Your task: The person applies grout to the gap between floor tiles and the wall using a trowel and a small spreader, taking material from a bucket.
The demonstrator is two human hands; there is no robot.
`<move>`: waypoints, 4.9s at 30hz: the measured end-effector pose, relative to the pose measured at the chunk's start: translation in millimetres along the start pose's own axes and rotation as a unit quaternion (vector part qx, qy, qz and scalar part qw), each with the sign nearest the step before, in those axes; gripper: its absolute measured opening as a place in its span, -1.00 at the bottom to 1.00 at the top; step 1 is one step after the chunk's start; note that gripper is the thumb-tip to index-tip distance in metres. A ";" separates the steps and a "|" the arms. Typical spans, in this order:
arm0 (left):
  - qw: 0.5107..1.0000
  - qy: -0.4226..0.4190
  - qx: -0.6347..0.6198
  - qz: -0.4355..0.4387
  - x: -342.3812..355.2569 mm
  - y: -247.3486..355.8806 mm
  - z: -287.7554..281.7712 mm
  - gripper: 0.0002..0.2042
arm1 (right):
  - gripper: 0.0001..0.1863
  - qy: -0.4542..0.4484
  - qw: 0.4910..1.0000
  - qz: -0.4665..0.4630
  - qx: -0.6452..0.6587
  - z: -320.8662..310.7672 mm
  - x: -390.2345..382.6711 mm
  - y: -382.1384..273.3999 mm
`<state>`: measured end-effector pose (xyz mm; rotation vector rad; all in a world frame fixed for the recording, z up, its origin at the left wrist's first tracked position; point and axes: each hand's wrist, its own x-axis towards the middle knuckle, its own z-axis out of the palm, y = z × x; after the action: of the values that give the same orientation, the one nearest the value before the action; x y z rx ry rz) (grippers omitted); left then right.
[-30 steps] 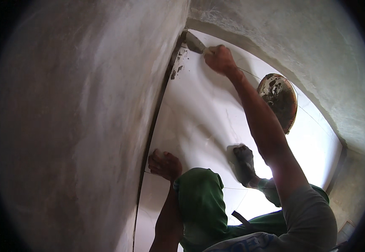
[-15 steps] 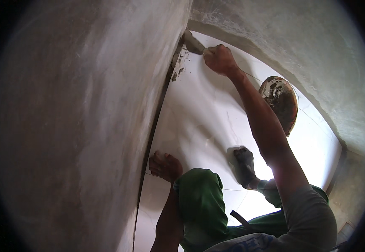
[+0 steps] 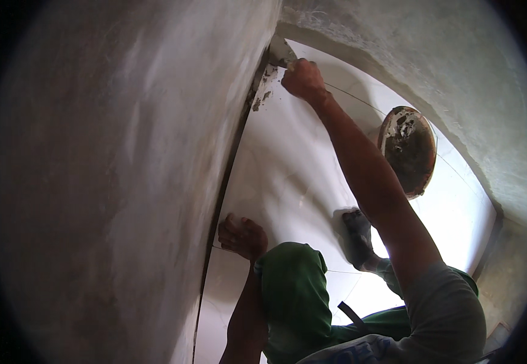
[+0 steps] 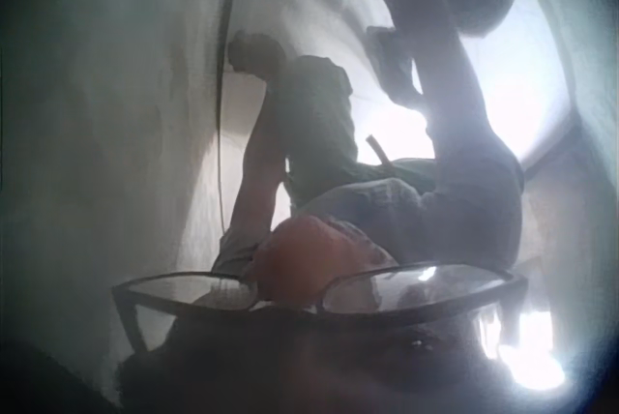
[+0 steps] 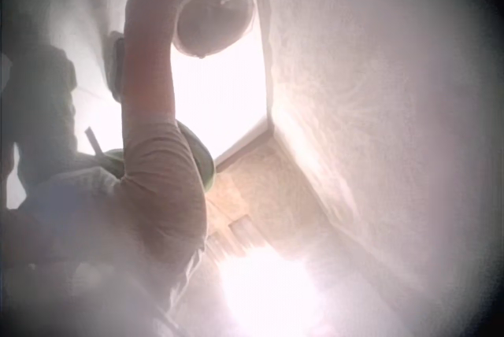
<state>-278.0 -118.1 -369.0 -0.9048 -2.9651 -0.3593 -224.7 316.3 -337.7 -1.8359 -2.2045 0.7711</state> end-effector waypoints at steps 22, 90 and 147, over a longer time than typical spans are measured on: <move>0.995 -0.079 -0.023 -0.059 -5.8 6.2 -6.5 -0.60 | -0.65 -0.129 0.688 0.140 0.700 -1.3 -23.3 48.0; 0.997 -0.058 0.017 -0.050 -19.5 14.8 -6.6 -0.61 | -0.68 0.124 0.964 -0.101 0.214 -20.4 -63.3 48.3; 1.000 -0.012 -0.002 -0.021 -25.9 5.4 -1.4 -0.61 | -0.69 -0.003 0.994 -0.105 0.012 -53.2 -35.4 35.2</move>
<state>-253.5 -128.4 -368.7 -0.8554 -3.0099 -0.3598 -162.5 301.1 -302.8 -1.5594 -2.3321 0.7583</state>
